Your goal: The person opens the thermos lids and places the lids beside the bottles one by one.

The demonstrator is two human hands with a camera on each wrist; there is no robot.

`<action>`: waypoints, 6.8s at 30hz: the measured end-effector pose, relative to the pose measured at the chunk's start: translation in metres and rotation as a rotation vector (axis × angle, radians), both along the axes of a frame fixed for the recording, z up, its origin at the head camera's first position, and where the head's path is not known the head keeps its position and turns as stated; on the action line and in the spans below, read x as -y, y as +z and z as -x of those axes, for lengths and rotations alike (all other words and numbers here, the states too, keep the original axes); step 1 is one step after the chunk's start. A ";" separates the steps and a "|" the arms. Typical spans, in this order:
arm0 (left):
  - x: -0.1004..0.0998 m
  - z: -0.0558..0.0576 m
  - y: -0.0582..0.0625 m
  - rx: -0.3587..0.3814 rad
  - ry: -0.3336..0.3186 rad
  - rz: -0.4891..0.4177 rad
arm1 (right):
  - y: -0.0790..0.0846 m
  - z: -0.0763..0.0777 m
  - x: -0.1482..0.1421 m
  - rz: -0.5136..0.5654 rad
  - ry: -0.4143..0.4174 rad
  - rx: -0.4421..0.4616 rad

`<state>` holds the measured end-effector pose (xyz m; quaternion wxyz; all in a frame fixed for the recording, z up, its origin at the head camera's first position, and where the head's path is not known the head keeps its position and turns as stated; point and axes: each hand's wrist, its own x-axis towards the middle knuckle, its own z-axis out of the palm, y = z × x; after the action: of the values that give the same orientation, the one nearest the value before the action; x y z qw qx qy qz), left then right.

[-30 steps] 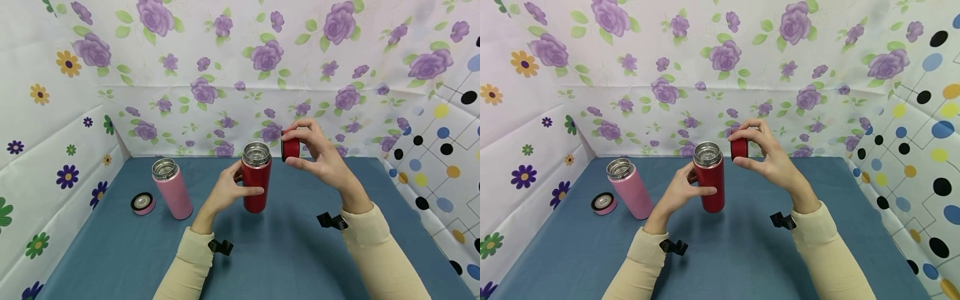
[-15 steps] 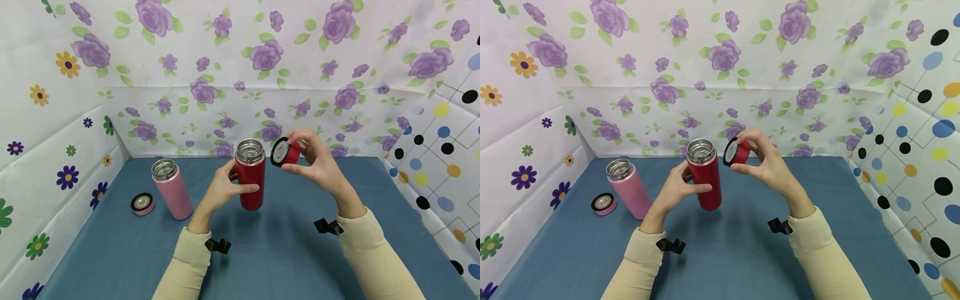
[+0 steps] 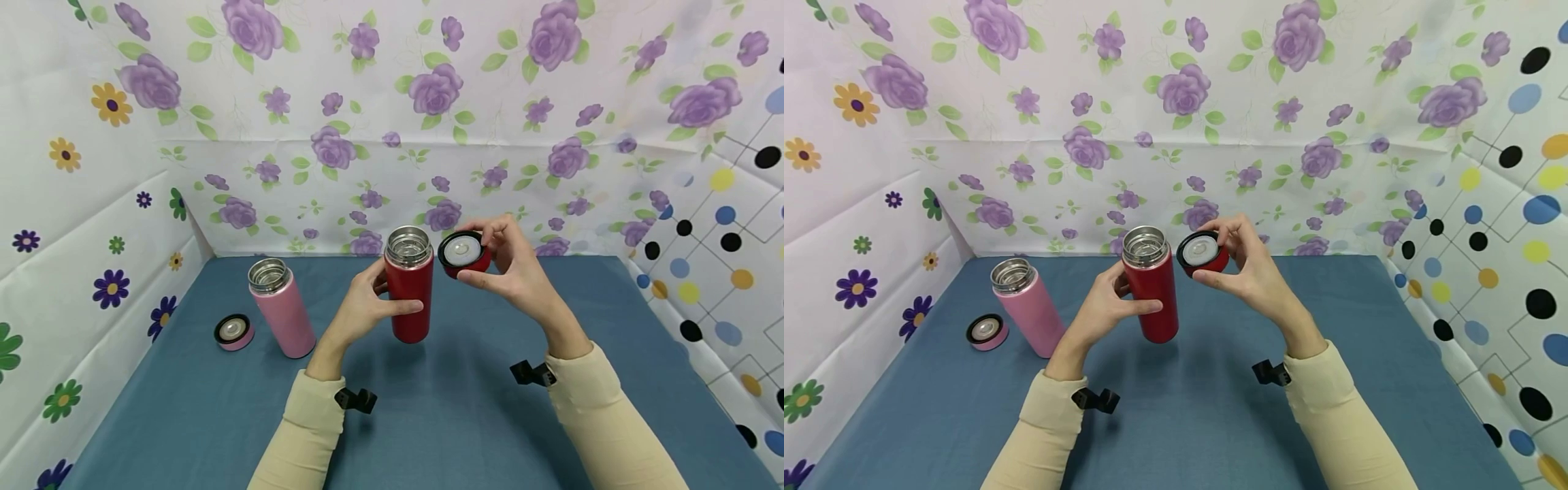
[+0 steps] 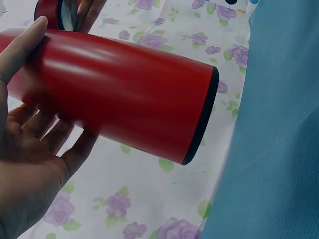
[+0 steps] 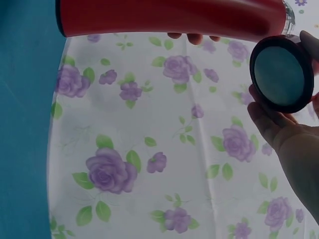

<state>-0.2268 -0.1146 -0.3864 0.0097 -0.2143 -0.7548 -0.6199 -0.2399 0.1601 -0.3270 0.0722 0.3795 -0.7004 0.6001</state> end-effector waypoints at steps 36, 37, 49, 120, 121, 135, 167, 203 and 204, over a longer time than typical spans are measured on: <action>0.004 -0.001 0.001 -0.005 0.015 -0.022 | -0.028 0.002 0.003 0.024 -0.108 -0.004; 0.004 -0.001 0.001 -0.006 0.015 -0.020 | -0.029 0.002 0.004 0.021 -0.107 -0.006; 0.004 -0.001 0.001 -0.017 0.021 -0.040 | -0.031 0.003 0.003 -0.002 -0.140 -0.004; -0.062 0.025 0.000 0.045 0.023 -0.103 | -0.050 0.015 -0.066 0.099 -0.291 0.133; -0.069 0.027 0.001 0.049 0.016 -0.107 | -0.051 0.015 -0.072 0.102 -0.309 0.137; -0.150 0.037 0.000 0.093 -0.018 -0.063 | -0.073 0.015 -0.141 0.292 -0.423 0.224; -0.259 0.036 -0.031 0.189 0.045 0.156 | -0.136 0.000 -0.241 0.079 -0.683 0.515; -0.295 0.029 -0.037 0.168 0.044 0.262 | -0.162 0.008 -0.260 -0.520 -0.575 0.687; -0.296 0.029 -0.037 0.163 0.039 0.274 | -0.162 0.007 -0.260 -0.521 -0.573 0.686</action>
<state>-0.2561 0.1816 -0.4230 -0.0687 -0.1481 -0.8345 -0.5262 -0.2473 0.4205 -0.4894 -0.0969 -0.0409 -0.8859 0.4518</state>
